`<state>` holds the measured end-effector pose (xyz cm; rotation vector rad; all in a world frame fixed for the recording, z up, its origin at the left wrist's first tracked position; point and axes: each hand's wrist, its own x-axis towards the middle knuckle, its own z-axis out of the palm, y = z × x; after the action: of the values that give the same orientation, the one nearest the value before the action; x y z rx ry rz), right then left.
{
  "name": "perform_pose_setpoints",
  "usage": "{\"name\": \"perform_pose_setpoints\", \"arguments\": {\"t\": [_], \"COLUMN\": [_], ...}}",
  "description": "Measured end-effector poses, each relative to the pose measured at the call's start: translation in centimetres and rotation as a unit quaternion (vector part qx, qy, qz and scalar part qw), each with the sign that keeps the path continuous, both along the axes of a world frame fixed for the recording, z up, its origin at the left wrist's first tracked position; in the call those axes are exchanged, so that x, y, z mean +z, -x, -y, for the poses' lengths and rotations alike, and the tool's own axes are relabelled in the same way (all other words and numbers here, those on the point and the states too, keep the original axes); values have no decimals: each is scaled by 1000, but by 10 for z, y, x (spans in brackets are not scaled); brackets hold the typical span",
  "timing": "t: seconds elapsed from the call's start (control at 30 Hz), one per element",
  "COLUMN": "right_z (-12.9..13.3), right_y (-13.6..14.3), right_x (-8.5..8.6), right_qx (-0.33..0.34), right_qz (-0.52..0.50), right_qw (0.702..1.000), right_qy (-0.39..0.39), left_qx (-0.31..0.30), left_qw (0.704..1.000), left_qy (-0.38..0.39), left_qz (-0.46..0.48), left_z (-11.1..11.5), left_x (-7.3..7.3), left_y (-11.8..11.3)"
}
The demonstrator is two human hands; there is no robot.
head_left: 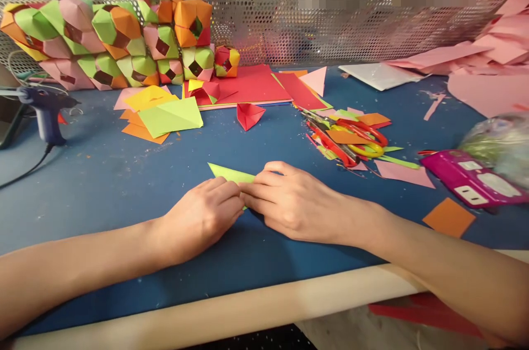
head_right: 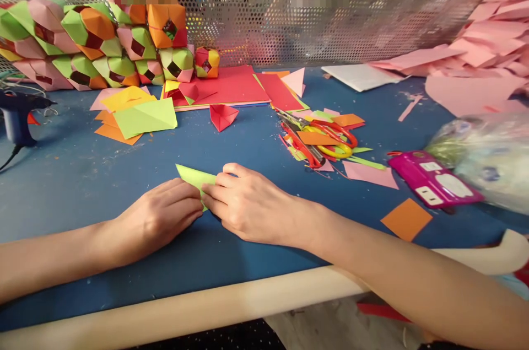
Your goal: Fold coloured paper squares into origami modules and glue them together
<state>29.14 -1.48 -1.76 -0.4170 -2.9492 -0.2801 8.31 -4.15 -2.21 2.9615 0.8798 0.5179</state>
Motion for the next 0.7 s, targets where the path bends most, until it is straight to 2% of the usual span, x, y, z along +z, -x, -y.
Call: {"name": "perform_pose_setpoints", "arguments": {"t": [0.1,0.23,0.37,0.57,0.7], "right_z": [0,-2,-4,-7,-7], "right_y": [0,-2,-1,2,4], "right_x": [2,3,0,-10,-9], "right_qx": [-3,-8,-55,-81,-88], "right_qz": [-3,-30,-82,-111,-94], "right_qw": [1000,998,992,987,989], "right_qy": [19,53,80,81,72], "left_qx": [18,41,60,61,60], "left_qw": [999,998,997,990,986], "left_qy": [-30,-40,-31,-47,-43], "left_qz": [-22,-22,-41,-116,-149], "left_z": [0,-5,-5,0,1], "left_x": [-6,-7,-6,-1,2], "left_y": [-2,-3,-5,-7,-7]}}
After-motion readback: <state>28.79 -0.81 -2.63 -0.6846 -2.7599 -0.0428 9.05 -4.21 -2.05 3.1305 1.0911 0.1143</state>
